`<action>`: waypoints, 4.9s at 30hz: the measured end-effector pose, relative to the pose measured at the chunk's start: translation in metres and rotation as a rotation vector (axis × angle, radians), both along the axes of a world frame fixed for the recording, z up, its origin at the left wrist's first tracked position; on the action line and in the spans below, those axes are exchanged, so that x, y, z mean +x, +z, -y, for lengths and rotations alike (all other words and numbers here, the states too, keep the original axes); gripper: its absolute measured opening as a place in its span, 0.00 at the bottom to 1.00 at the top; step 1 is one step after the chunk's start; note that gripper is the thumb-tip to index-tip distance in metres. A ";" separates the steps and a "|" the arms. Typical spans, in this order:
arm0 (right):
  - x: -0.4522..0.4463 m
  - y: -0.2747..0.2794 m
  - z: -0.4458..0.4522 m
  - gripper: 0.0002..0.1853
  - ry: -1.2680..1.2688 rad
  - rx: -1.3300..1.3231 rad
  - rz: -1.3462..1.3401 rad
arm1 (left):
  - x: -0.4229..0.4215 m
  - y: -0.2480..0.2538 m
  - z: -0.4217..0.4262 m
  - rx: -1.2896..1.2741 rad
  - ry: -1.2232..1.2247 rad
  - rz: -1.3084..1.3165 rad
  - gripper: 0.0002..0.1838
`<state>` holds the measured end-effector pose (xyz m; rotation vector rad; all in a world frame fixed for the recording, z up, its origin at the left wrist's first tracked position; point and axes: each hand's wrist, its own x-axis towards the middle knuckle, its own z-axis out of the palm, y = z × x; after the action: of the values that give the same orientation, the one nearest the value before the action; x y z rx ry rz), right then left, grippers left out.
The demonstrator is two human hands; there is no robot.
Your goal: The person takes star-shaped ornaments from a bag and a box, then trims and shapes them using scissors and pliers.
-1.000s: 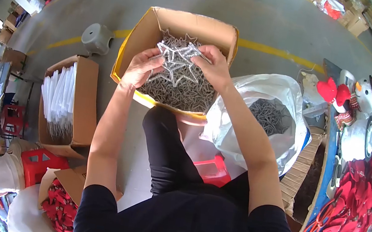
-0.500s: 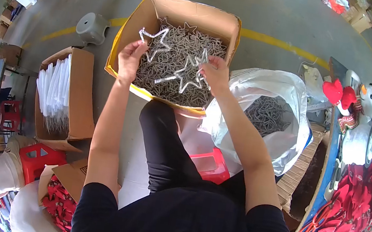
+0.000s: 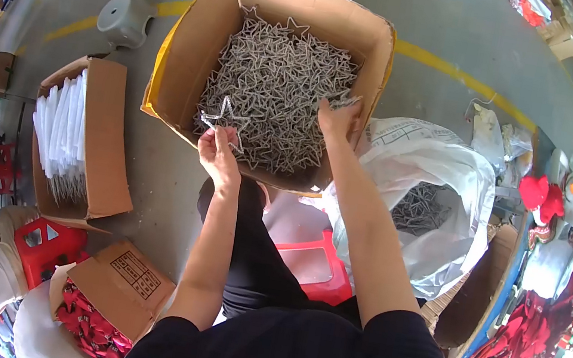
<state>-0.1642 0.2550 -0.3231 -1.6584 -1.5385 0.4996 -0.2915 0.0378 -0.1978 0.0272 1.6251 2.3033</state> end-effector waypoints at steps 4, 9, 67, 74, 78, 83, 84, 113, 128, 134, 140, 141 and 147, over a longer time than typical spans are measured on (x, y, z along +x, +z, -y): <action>-0.021 0.018 -0.004 0.36 0.274 -0.590 0.078 | -0.002 -0.007 -0.011 0.013 -0.030 0.004 0.09; -0.058 0.033 0.030 0.26 0.365 -1.135 0.038 | -0.008 -0.007 -0.015 0.024 -0.072 0.112 0.09; 0.215 0.388 0.202 0.07 0.721 0.079 -0.437 | 0.221 0.249 0.044 0.316 -0.682 -0.092 0.08; 0.236 0.380 0.214 0.11 0.673 -0.068 -0.581 | 0.229 0.235 0.039 0.175 -0.668 -0.436 0.09; 0.296 0.382 0.264 0.15 0.512 0.217 -0.098 | 0.238 0.229 0.031 0.027 -0.710 -0.589 0.10; 0.446 0.384 0.281 0.06 -0.025 0.161 0.701 | 0.259 0.236 0.024 0.141 -0.786 -0.429 0.11; 0.487 0.379 0.273 0.06 -0.217 0.314 0.534 | 0.263 0.240 0.022 0.131 -0.808 -0.426 0.11; 0.549 0.415 0.328 0.20 -0.267 0.220 0.196 | 0.282 0.229 0.008 0.308 -0.771 -0.104 0.12; 0.247 0.356 0.263 0.27 0.750 0.104 0.221 | 0.195 0.221 0.071 0.195 -0.430 -0.267 0.12; 0.216 0.355 0.258 0.26 0.769 0.222 0.177 | 0.192 0.220 0.078 0.202 -0.352 -0.361 0.12; 0.214 0.354 0.257 0.25 0.734 0.230 0.169 | 0.200 0.218 0.075 0.272 -0.366 -0.269 0.11; 0.215 0.354 0.257 0.25 0.728 0.235 0.167 | 0.201 0.220 0.076 0.258 -0.375 -0.261 0.11; 0.224 0.357 0.264 0.22 0.810 0.273 0.127 | 0.170 0.228 0.075 0.169 -0.239 -0.366 0.12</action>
<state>0.0596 -0.0090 0.0336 -0.8234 -2.2453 0.5625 -0.1216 -0.0368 0.0305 0.6805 1.4782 2.3340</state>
